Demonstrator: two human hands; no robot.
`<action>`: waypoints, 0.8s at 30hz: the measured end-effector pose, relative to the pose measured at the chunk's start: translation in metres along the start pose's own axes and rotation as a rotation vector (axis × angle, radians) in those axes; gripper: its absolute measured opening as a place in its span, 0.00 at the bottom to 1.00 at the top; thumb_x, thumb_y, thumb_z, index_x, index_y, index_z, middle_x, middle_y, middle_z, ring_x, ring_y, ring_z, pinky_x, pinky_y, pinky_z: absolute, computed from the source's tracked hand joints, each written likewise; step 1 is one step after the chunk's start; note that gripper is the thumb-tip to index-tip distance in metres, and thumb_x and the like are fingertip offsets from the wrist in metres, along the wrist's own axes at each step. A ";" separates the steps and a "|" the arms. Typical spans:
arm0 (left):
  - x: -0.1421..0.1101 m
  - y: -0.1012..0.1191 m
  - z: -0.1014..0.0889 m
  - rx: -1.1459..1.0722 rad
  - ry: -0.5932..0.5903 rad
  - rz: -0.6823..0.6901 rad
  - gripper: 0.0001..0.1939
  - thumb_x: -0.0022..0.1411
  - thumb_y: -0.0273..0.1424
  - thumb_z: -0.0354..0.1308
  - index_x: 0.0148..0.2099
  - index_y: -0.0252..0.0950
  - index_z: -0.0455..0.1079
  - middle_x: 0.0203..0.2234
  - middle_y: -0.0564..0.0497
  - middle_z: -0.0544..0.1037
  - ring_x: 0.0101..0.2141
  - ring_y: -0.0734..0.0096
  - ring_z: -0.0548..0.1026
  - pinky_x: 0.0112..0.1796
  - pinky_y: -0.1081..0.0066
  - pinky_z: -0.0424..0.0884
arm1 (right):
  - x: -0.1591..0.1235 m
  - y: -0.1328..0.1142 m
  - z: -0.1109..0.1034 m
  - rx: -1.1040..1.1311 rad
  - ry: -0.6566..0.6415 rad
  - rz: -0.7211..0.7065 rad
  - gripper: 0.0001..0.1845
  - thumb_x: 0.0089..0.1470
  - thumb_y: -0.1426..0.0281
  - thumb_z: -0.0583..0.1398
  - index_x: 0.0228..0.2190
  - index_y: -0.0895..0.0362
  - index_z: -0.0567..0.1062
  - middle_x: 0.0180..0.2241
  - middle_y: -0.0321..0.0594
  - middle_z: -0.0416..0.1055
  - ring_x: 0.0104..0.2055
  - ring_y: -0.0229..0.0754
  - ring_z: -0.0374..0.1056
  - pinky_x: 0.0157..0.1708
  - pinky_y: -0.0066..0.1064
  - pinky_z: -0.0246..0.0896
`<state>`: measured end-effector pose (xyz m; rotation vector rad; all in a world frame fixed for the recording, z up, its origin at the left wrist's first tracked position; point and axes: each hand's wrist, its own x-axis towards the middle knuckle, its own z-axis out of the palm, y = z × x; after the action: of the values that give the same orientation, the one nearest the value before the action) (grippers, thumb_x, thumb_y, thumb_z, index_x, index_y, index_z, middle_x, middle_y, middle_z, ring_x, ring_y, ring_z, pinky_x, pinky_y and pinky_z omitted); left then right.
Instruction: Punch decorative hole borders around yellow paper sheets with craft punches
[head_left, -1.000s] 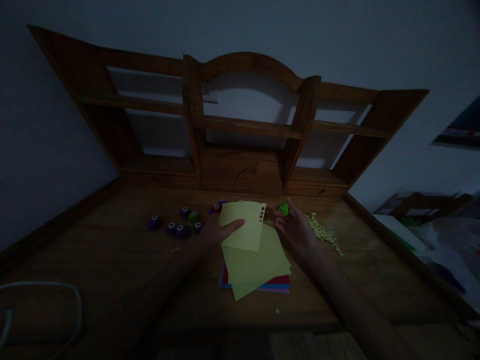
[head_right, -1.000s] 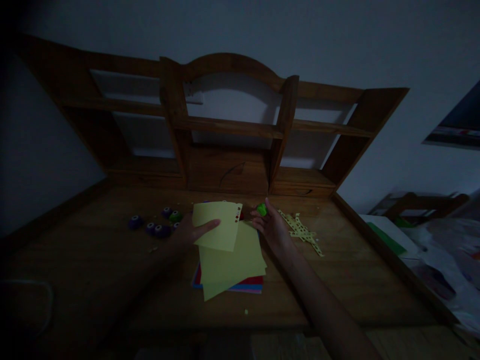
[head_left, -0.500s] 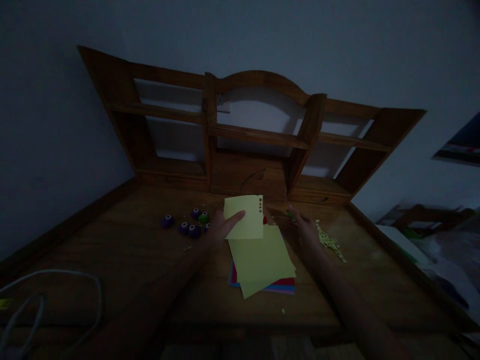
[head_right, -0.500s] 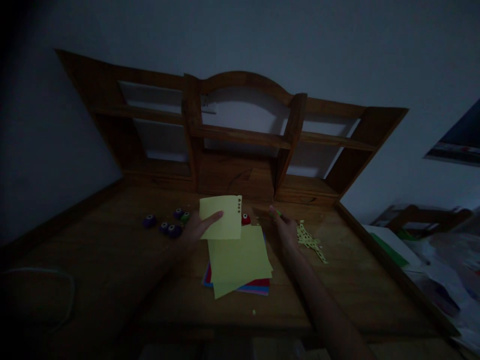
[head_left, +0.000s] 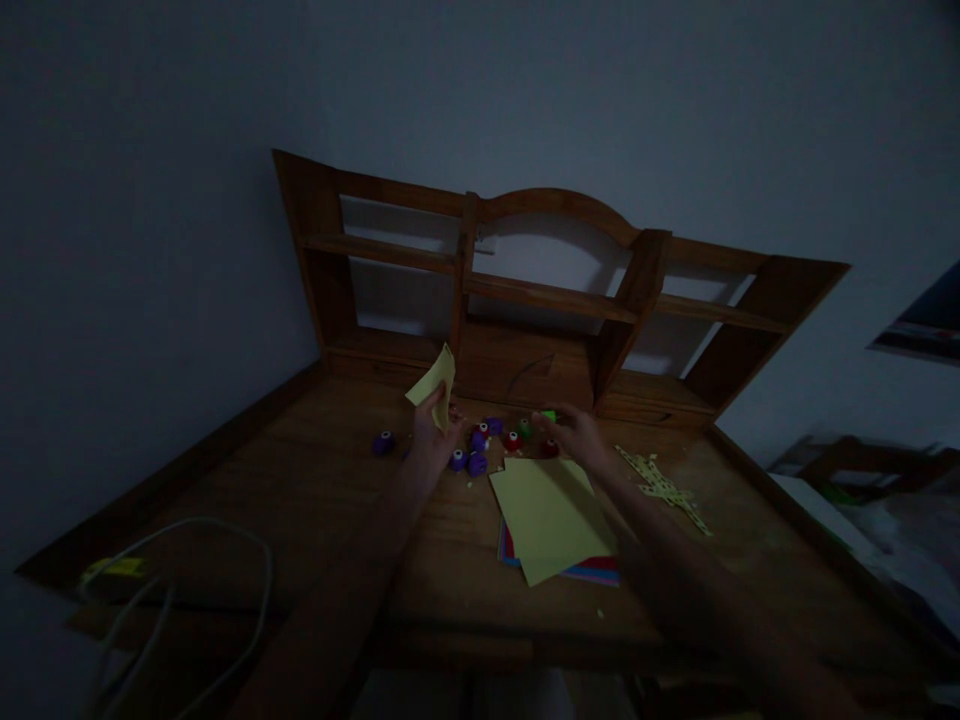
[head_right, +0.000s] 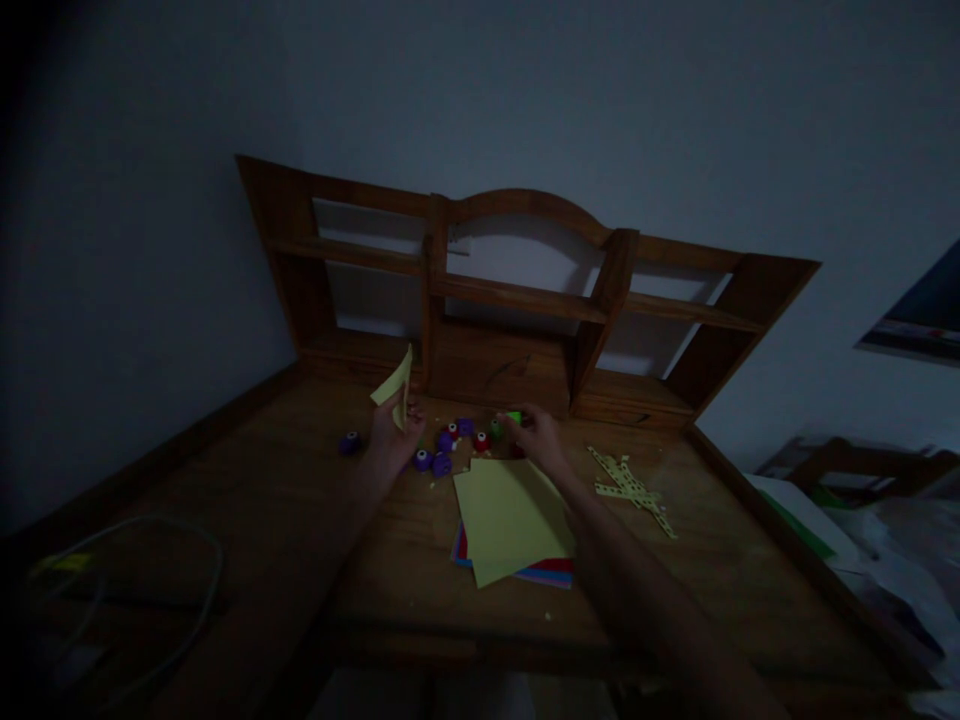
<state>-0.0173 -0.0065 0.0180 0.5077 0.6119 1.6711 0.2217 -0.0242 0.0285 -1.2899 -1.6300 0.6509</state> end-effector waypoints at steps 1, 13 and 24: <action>0.001 0.001 0.000 -0.039 -0.020 -0.019 0.07 0.56 0.27 0.56 0.39 0.37 0.71 0.20 0.58 0.69 0.19 0.82 0.67 0.22 0.80 0.65 | 0.004 -0.005 0.009 -0.071 -0.032 -0.048 0.22 0.45 0.53 0.63 0.37 0.56 0.76 0.32 0.40 0.75 0.32 0.42 0.69 0.33 0.32 0.62; 0.003 0.021 -0.004 -0.413 -0.081 -0.115 0.02 0.58 0.28 0.57 0.33 0.35 0.69 0.16 0.58 0.66 0.16 0.82 0.65 0.20 0.81 0.63 | -0.012 -0.017 0.068 -0.508 -0.430 -0.403 0.14 0.58 0.66 0.56 0.43 0.57 0.75 0.45 0.47 0.72 0.47 0.46 0.68 0.46 0.34 0.59; 0.006 0.018 -0.008 -0.421 -0.071 -0.082 0.01 0.56 0.25 0.57 0.33 0.35 0.68 0.18 0.58 0.68 0.17 0.82 0.65 0.20 0.79 0.62 | -0.031 -0.026 0.077 -0.588 -0.284 -0.448 0.19 0.64 0.63 0.48 0.51 0.54 0.69 0.48 0.46 0.70 0.51 0.46 0.64 0.52 0.39 0.55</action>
<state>-0.0370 -0.0039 0.0231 0.2319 0.2143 1.6383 0.1416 -0.0504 0.0064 -1.1898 -2.3667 0.0710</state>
